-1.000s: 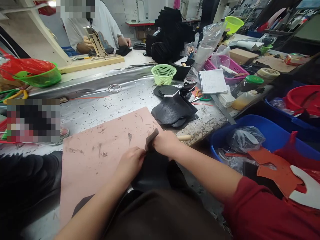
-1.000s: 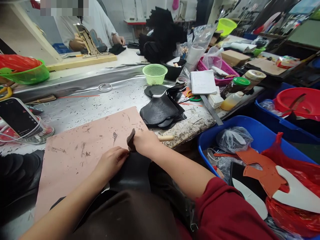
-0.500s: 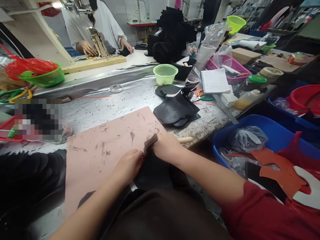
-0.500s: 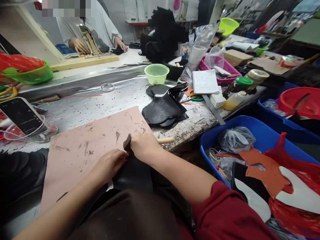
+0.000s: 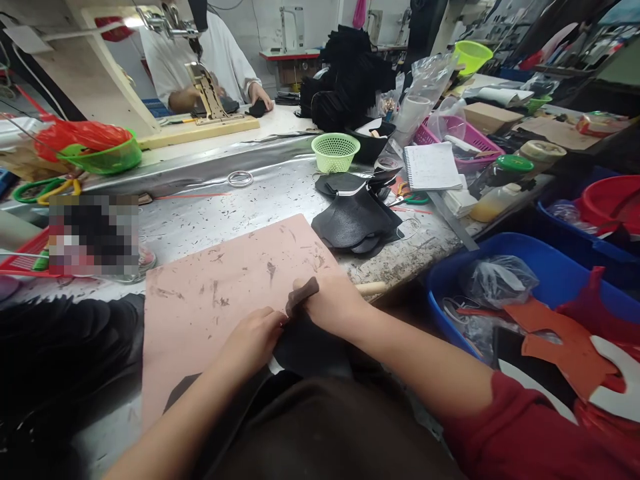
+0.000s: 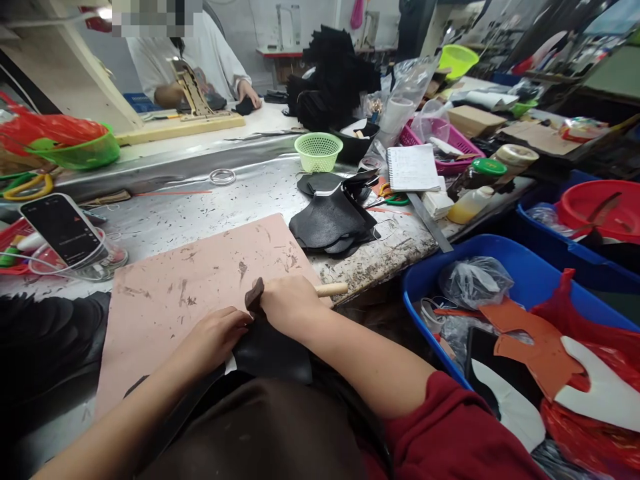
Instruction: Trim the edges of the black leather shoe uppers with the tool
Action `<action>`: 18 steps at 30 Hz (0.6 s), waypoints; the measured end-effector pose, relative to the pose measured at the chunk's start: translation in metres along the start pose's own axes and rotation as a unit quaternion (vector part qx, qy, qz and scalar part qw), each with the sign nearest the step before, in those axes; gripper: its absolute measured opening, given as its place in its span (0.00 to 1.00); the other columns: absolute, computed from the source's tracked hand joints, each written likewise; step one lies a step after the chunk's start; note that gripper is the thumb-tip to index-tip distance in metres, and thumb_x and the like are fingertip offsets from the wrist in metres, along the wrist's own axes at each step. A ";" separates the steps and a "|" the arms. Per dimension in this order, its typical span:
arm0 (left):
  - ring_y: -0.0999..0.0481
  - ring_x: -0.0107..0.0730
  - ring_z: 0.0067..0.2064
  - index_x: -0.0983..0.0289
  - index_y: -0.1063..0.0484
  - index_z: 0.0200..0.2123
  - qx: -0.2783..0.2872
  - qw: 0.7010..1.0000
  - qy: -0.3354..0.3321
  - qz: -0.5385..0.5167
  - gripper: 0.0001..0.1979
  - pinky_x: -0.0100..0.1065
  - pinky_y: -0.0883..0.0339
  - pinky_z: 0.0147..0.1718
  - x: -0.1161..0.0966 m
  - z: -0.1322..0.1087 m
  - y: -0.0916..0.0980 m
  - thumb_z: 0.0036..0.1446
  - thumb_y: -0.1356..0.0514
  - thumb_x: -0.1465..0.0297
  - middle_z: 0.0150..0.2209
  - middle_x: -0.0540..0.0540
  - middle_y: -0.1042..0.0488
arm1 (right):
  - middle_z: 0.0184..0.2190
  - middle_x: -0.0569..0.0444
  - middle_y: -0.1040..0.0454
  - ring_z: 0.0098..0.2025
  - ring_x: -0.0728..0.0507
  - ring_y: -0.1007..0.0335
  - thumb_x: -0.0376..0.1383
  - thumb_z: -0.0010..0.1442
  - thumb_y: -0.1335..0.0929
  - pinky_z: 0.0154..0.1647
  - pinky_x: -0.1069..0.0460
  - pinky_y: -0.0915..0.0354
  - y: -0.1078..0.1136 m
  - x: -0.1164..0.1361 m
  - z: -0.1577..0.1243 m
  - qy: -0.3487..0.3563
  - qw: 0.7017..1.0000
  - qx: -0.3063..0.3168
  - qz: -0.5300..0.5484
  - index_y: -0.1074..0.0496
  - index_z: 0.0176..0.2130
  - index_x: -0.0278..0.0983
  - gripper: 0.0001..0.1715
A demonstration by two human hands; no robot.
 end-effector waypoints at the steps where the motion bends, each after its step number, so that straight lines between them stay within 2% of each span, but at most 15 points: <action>1: 0.29 0.33 0.33 0.61 0.28 0.33 0.002 1.000 0.005 -0.001 0.14 0.33 0.35 0.33 0.001 -0.002 0.000 0.54 0.54 0.73 0.31 0.54 0.29 | 0.30 0.51 0.25 0.30 0.44 0.31 0.30 0.54 0.40 0.26 0.53 0.44 -0.003 0.002 0.000 -0.003 1.000 0.022 0.000 0.29 0.36 0.36 0.13; 3: 0.29 0.33 0.34 0.61 0.28 0.32 0.006 1.000 0.007 -0.001 0.13 0.33 0.35 0.34 0.003 -0.006 0.000 0.53 0.53 0.73 0.32 0.54 0.29 | 0.30 0.50 0.25 0.31 0.44 0.31 0.30 0.53 0.40 0.27 0.53 0.43 -0.006 0.004 -0.002 -0.015 0.999 0.052 0.004 0.29 0.35 0.36 0.12; 6: 0.28 0.32 0.35 0.59 0.29 0.36 0.012 1.000 0.012 -0.015 0.13 0.32 0.35 0.35 0.006 -0.011 -0.002 0.51 0.51 0.75 0.34 0.53 0.29 | 0.31 0.49 0.25 0.32 0.44 0.31 0.31 0.56 0.41 0.29 0.53 0.43 -0.001 0.007 -0.003 -0.031 0.999 0.043 0.004 0.29 0.37 0.36 0.13; 8: 0.28 0.31 0.35 0.60 0.29 0.35 0.005 0.999 0.030 -0.031 0.13 0.31 0.35 0.34 0.012 -0.014 -0.001 0.50 0.51 0.75 0.33 0.52 0.30 | 0.31 0.49 0.25 0.32 0.44 0.31 0.32 0.57 0.41 0.28 0.53 0.43 -0.001 0.010 -0.005 -0.035 0.998 0.046 0.009 0.30 0.39 0.36 0.13; 11: 0.28 0.31 0.35 0.60 0.29 0.34 0.004 0.998 0.038 -0.042 0.12 0.31 0.35 0.35 0.015 -0.020 -0.002 0.52 0.51 0.74 0.33 0.52 0.30 | 0.30 0.51 0.25 0.30 0.45 0.31 0.34 0.55 0.39 0.26 0.54 0.43 -0.006 0.017 -0.008 -0.023 0.997 0.069 0.032 0.29 0.36 0.37 0.10; 14: 0.28 0.31 0.36 0.59 0.29 0.37 0.011 0.998 0.038 -0.049 0.14 0.31 0.35 0.35 0.016 -0.025 -0.004 0.52 0.51 0.74 0.34 0.52 0.30 | 0.29 0.53 0.25 0.30 0.46 0.30 0.33 0.56 0.39 0.26 0.54 0.44 -0.004 0.024 -0.009 -0.009 0.999 0.044 0.027 0.29 0.35 0.39 0.10; 18: 0.29 0.31 0.35 0.61 0.29 0.34 -0.005 0.997 0.044 -0.063 0.12 0.31 0.35 0.35 0.020 -0.032 -0.001 0.52 0.52 0.73 0.33 0.53 0.30 | 0.28 0.51 0.25 0.30 0.44 0.30 0.31 0.55 0.40 0.25 0.54 0.44 -0.010 0.033 -0.008 0.005 0.999 0.034 -0.002 0.29 0.36 0.36 0.12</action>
Point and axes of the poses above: each hand's wrist, its own z-axis towards the middle knuckle, its own y-axis out of the back of the hand, x = y × z, the point moved 10 cm from there along z, towards the middle knuckle
